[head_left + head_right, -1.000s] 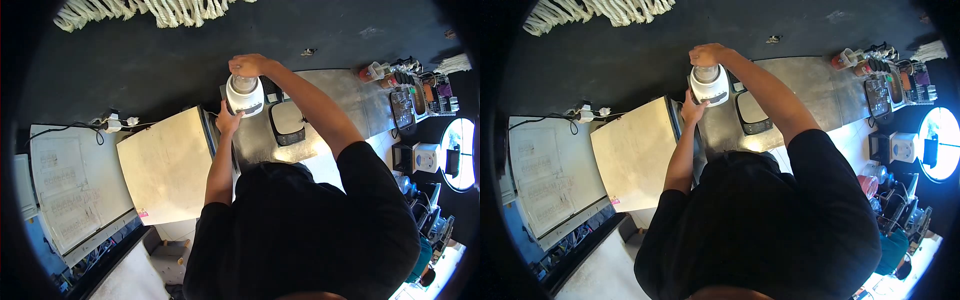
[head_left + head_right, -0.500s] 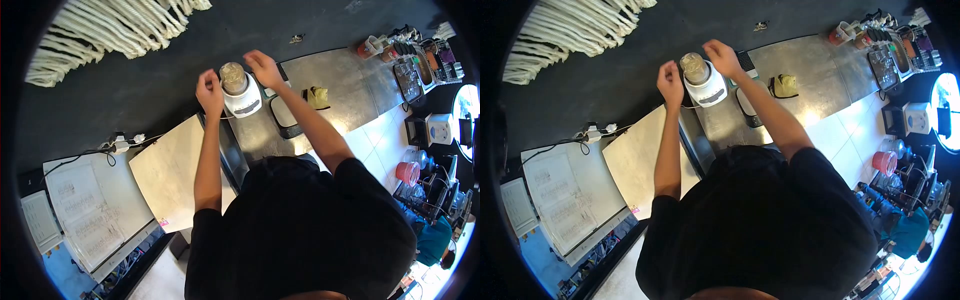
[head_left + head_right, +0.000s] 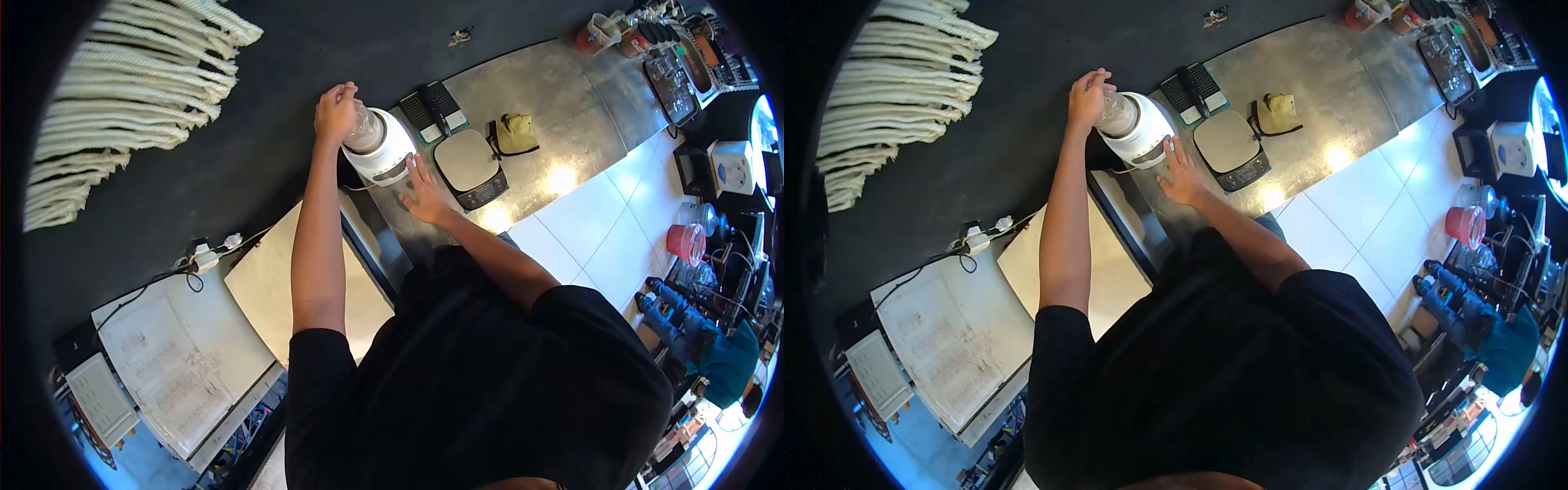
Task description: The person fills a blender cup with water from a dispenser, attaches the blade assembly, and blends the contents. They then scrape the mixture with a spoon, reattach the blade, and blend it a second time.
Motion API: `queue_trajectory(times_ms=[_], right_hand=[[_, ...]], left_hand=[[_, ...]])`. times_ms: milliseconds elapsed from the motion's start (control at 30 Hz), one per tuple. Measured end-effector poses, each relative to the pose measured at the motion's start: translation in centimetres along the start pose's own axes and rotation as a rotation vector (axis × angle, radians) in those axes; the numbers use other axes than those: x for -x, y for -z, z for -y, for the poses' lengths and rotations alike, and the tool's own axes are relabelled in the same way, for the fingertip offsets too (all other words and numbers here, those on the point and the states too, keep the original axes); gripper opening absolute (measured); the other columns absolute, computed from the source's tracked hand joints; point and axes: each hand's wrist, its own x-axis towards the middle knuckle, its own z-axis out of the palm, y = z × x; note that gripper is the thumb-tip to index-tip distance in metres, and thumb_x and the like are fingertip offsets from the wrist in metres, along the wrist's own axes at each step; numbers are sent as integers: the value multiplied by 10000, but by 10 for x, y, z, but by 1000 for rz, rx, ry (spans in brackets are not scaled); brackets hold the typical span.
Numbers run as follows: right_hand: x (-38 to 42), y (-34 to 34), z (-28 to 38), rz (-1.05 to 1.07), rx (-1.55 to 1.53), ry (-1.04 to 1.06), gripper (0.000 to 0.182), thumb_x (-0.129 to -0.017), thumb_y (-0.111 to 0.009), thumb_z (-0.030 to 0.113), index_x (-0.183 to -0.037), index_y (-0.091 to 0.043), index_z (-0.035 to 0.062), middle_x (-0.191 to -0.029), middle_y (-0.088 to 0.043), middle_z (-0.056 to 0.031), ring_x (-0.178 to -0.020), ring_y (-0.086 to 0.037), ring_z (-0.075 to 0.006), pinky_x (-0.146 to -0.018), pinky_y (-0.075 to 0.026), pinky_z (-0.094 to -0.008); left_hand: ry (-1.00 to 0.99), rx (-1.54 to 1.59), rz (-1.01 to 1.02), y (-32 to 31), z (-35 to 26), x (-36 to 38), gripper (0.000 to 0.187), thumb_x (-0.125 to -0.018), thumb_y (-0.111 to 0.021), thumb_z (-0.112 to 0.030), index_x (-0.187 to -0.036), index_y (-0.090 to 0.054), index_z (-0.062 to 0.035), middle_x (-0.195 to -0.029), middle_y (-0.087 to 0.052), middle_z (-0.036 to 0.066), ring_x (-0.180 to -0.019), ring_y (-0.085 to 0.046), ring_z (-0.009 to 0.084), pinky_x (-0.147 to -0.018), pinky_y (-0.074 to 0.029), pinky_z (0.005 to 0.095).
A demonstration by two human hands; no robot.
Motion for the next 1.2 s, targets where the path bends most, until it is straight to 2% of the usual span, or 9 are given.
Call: queue_trajectory(times_ms=[100,200,267,400,567,800,1000,1100,1200], right_hand=[[0,-11,-4,-81,-10,26,924,-853,-687,294,-1570,-155,55,-1621,-134,-212,-1383,-347,-470,-1109,-379,-512],[0,-9,1,-82,-90,-17,925,-841,-696,290,-1565,-168,59,-1619,-140,-200,-1384,-343,-466,-1105,-383,-514],[-1,-8,1,-87,-102,-43,908,-820,-709,272,-1548,-209,63,-1605,-173,-188,-1384,-346,-462,-1099,-386,-524],[-4,-4,10,-94,-133,-129,895,-767,-737,170,-1521,-259,99,-1576,-229,-161,-1412,-317,-441,-1082,-384,-579],[-3,2,11,-53,-169,-168,888,-767,-718,135,-1525,-256,107,-1622,-171,-135,-1449,-282,-401,-1095,-370,-586],[-5,-8,10,-83,-234,-189,874,-770,-660,95,-1540,-247,105,-1650,-124,-125,-1466,-270,-372,-1112,-352,-579],[-4,-9,11,-63,-263,-211,884,-773,-640,99,-1549,-215,107,-1661,-86,-123,-1471,-262,-377,-1128,-327,-574],[0,-7,14,-29,-255,-197,933,-774,-637,105,-1568,-147,101,-1661,-61,-148,-1476,-250,-383,-1132,-325,-564],[3,-12,15,-90,-296,-149,995,-769,-646,104,-1582,-73,92,-1658,-34,-175,-1480,-240,-388,-1134,-325,-556]], left_hand=[[33,18,24,-1,1,1,376,-1010,-511,-323,-1097,-696,-7,-900,-747,143,-877,-699,208,-850,-506,332],[25,62,29,-1,4,-2,398,-988,-510,-379,-1067,-717,-48,-887,-757,107,-914,-710,247,-882,-493,363],[-13,58,46,1,5,-2,369,-1015,-504,-313,-1092,-694,-6,-873,-741,144,-841,-687,193,-834,-508,331],[6,126,80,0,7,-3,361,-1012,-507,-307,-1086,-698,-9,-880,-742,147,-831,-684,189,-822,-513,321],[54,120,62,0,-1,1,387,-990,-523,-323,-1072,-711,4,-845,-752,125,-847,-690,193,-859,-492,320],[44,95,77,2,-5,2,358,-1013,-501,-294,-1096,-699,-9,-893,-742,157,-793,-690,191,-793,-525,308],[68,137,74,3,-4,3,342,-999,-516,-270,-1077,-702,5,-872,-741,155,-799,-686,193,-798,-519,311],[76,168,60,3,-5,2,336,-982,-538,-264,-1063,-703,18,-840,-742,152,-791,-677,187,-805,-504,311],[83,191,58,3,-6,4,333,-980,-543,-259,-1067,-697,23,-840,-740,160,-793,-680,190,-802,-506,308]])
